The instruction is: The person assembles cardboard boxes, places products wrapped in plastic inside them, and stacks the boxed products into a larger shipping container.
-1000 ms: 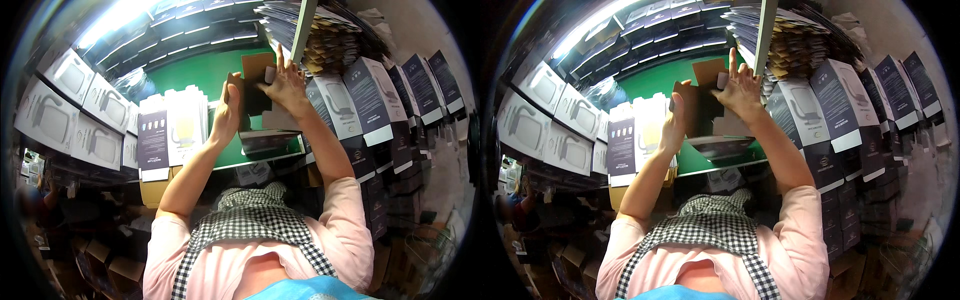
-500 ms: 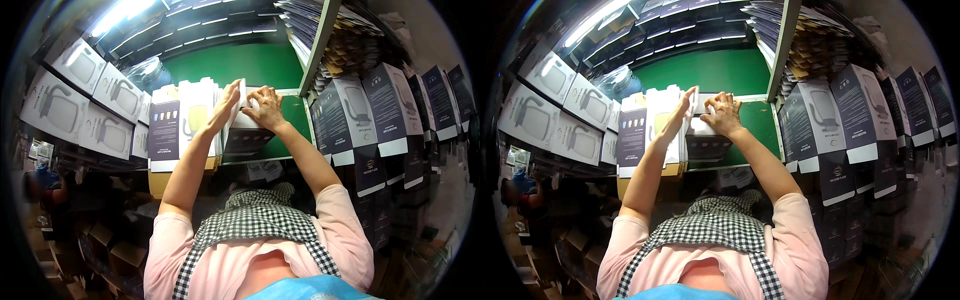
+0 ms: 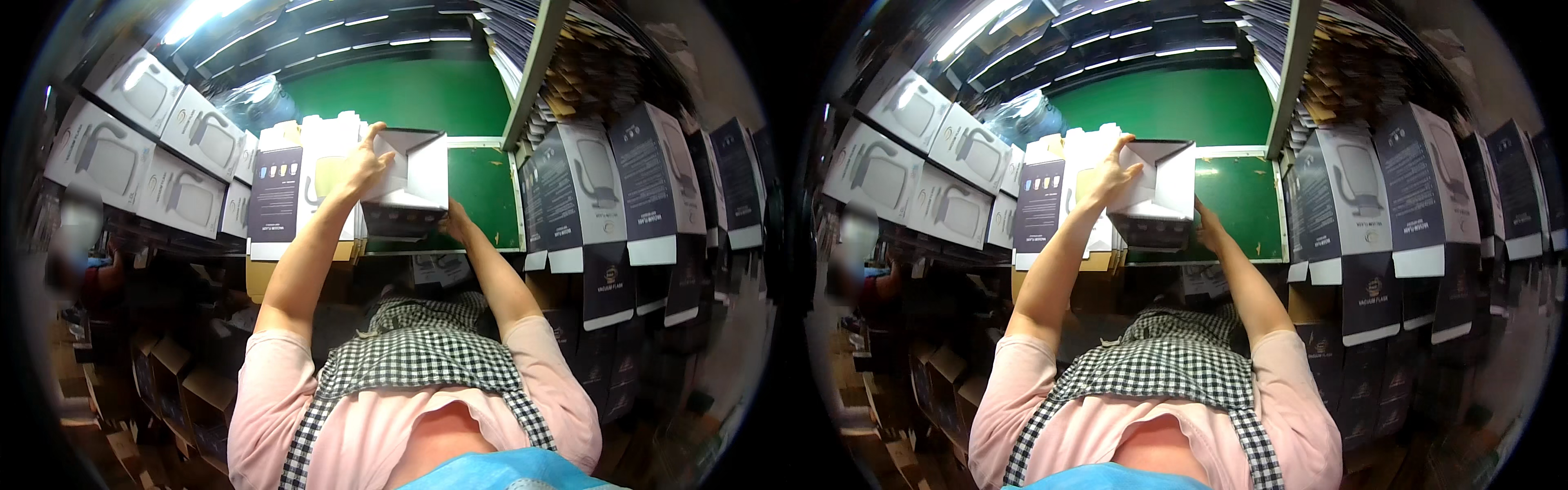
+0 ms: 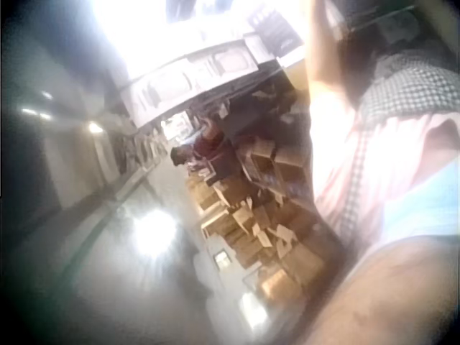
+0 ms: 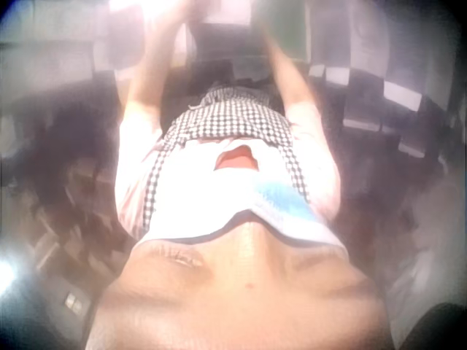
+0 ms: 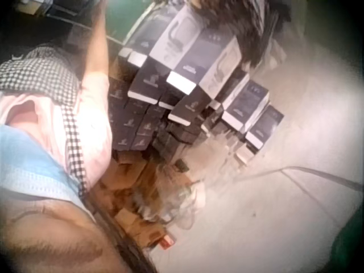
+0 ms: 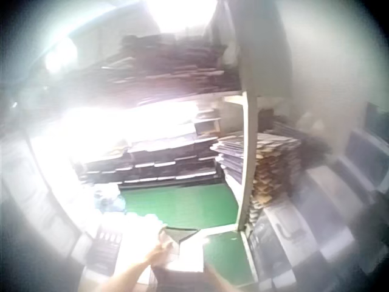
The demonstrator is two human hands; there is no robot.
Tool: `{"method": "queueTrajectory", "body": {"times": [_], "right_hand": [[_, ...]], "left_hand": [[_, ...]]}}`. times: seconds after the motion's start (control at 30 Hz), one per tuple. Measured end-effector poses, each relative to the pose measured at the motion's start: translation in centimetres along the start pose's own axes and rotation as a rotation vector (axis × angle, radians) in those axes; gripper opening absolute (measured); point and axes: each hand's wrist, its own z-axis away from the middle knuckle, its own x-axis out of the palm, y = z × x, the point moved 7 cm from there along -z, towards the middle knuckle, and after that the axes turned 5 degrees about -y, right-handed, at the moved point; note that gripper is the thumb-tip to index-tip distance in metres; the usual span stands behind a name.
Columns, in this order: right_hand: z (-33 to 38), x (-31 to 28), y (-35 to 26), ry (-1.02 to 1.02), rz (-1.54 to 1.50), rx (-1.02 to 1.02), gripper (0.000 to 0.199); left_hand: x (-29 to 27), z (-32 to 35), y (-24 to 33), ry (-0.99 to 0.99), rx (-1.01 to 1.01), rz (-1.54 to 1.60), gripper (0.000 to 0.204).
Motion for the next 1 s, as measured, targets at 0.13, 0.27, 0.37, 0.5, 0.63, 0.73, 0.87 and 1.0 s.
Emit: {"method": "queueTrajectory", "body": {"times": [0.13, 0.27, 0.37, 0.5, 0.63, 0.73, 0.87, 1.0], "right_hand": [[1.1, -1.7, -5.6, -0.129, -0.009, -0.339, 0.050], [11.9, -1.4, -18.2, 0.083, 0.130, -0.981, 0.066], [20.7, 3.1, -23.9, 0.234, 0.322, -1.239, 0.065], [21.2, 7.9, -23.4, 0.483, 1.270, -1.349, 0.038], [15.2, 7.2, -19.1, 0.424, 1.664, -1.220, 0.017], [14.9, 6.5, -19.0, 0.464, 1.566, -1.136, 0.015], [15.6, 4.8, -17.8, 0.588, 1.645, -0.914, 0.016], [15.5, 4.7, -17.1, 0.632, 1.670, -1.061, 0.019]], "left_hand": [[-5.3, 3.1, 0.6, 0.033, 0.044, 0.498, 0.051], [-6.4, 3.9, -4.4, -0.003, 0.183, 1.078, 0.053], [-3.0, 0.0, -10.5, -0.177, 0.048, 0.768, 0.042], [-7.6, -13.4, -28.0, 0.418, -0.212, 0.462, 0.042], [-12.7, -24.2, -47.7, 0.501, -0.891, 0.183, 0.044], [-12.9, -26.1, -56.7, 0.537, -1.129, 0.400, 0.085], [-7.7, -32.4, -53.9, 0.329, -0.896, 0.254, 0.111], [-13.0, -33.3, -53.7, 0.327, -0.505, 0.081, 0.061]]}}
